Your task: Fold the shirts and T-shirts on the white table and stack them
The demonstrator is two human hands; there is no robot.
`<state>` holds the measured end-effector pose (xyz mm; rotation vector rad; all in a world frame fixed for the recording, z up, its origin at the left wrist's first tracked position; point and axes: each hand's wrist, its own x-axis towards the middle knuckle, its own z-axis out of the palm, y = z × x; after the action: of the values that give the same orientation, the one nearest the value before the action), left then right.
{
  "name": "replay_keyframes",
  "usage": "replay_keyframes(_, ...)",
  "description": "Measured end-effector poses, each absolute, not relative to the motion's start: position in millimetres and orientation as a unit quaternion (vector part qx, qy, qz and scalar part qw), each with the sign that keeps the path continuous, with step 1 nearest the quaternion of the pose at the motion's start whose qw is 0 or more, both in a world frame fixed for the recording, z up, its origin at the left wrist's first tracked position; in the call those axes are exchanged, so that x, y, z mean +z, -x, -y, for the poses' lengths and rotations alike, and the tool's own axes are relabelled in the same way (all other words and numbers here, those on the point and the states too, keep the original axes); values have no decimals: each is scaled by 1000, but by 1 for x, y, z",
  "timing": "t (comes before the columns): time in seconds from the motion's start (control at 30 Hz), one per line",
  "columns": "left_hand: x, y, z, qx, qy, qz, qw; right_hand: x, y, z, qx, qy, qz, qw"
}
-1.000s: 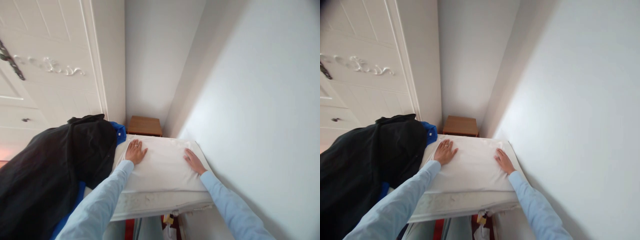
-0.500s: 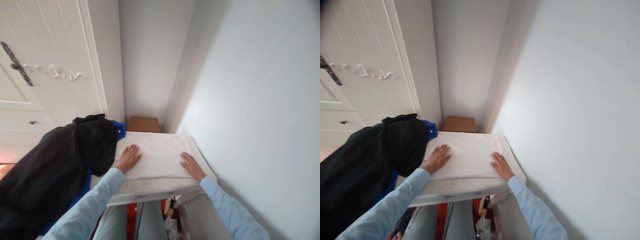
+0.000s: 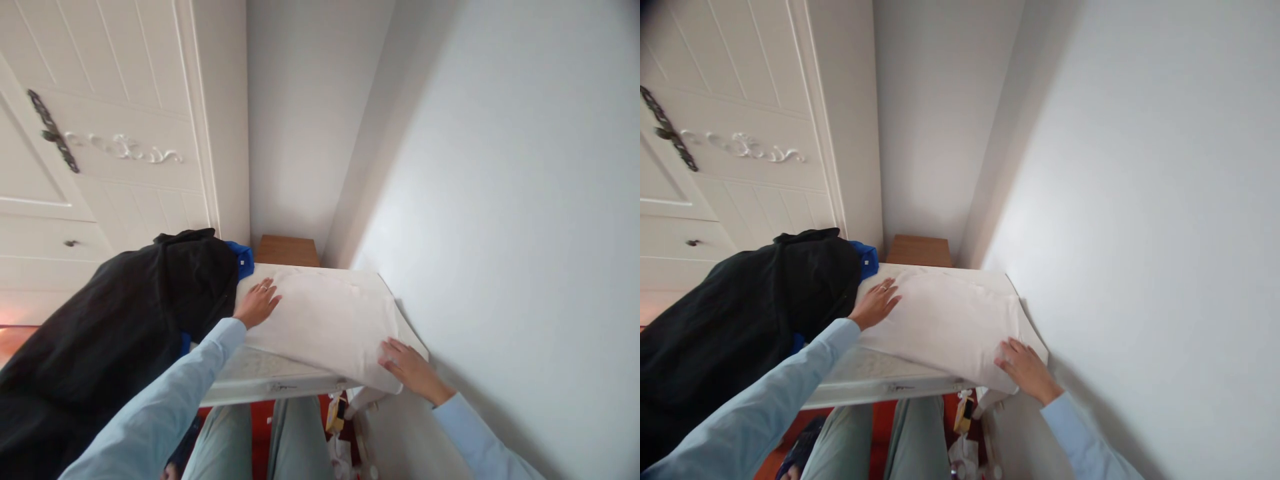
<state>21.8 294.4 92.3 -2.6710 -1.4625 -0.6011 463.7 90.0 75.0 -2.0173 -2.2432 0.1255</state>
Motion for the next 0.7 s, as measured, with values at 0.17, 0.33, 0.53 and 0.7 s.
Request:
replay_keyframes(0.17,106,-80,-249,-145,853,501,-35,122,-412,-132,-22,578,797,176)
replay_keyframes(0.33,92,-122,-223,-72,846,515,-114,128,-341,-231,33,444,887,126)
replay_keyframes(0.53,78,-97,-239,-138,868,471,-78,92,-330,-297,75,579,812,4)
replay_keyframes(0.7,94,-89,-258,-149,855,488,-96,74,-355,-298,66,659,749,-3)
